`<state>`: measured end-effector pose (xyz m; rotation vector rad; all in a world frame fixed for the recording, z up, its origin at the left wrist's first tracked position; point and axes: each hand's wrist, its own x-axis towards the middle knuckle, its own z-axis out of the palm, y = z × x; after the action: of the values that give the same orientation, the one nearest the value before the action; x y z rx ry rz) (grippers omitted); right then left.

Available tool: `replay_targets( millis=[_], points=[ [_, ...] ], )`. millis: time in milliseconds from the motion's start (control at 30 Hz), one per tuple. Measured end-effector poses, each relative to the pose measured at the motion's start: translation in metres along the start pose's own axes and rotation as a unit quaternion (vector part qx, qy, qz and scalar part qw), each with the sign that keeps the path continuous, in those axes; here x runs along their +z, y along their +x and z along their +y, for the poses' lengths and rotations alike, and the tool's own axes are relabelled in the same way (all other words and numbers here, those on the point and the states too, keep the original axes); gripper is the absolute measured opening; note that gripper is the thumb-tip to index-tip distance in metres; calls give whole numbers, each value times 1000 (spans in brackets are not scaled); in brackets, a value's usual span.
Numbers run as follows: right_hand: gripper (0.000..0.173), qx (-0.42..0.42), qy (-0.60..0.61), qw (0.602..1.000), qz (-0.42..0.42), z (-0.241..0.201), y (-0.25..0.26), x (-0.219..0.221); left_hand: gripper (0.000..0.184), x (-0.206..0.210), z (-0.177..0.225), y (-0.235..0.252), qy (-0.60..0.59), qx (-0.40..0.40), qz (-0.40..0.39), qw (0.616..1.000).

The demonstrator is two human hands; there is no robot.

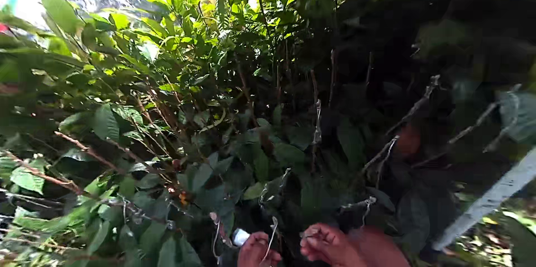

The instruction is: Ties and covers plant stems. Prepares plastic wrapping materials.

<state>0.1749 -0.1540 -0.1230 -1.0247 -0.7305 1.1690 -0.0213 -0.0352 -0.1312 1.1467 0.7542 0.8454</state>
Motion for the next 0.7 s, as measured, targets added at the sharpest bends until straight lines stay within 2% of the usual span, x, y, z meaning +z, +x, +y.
replay_targets(
  millis=[67, 133, 233, 300, 400, 600, 700],
  points=[
    [13, 15, 11, 1000, 18, 3, -4, -3, 23, 10, 6, 16, -21, 31, 125, 991],
    [13, 15, 10, 999, 31, 2, -5, -4, 29, 9, 12, 34, -3, 92, 236, 967],
    [13, -3, -3, 999, 45, 1, -5, -6, 50, -6, 21, 55, 85, 159, 310, 933],
    [14, -11, -20, 998, 55, -2, -7, -8, 61, -11, 30, 65, 172, 163, 296, 925],
    [16, -15, -56, 996, 62, -2, -12, -9, 62, -13, 27, 82, 267, 114, 265, 919],
    [15, -50, -124, 989, 60, -33, 1, 22, 36, -12, 31, 103, 344, 111, 215, 907],
    [16, -93, -143, 985, 19, -56, 21, 50, 32, -27, 15, 108, 331, 178, 181, 909]
  ],
)
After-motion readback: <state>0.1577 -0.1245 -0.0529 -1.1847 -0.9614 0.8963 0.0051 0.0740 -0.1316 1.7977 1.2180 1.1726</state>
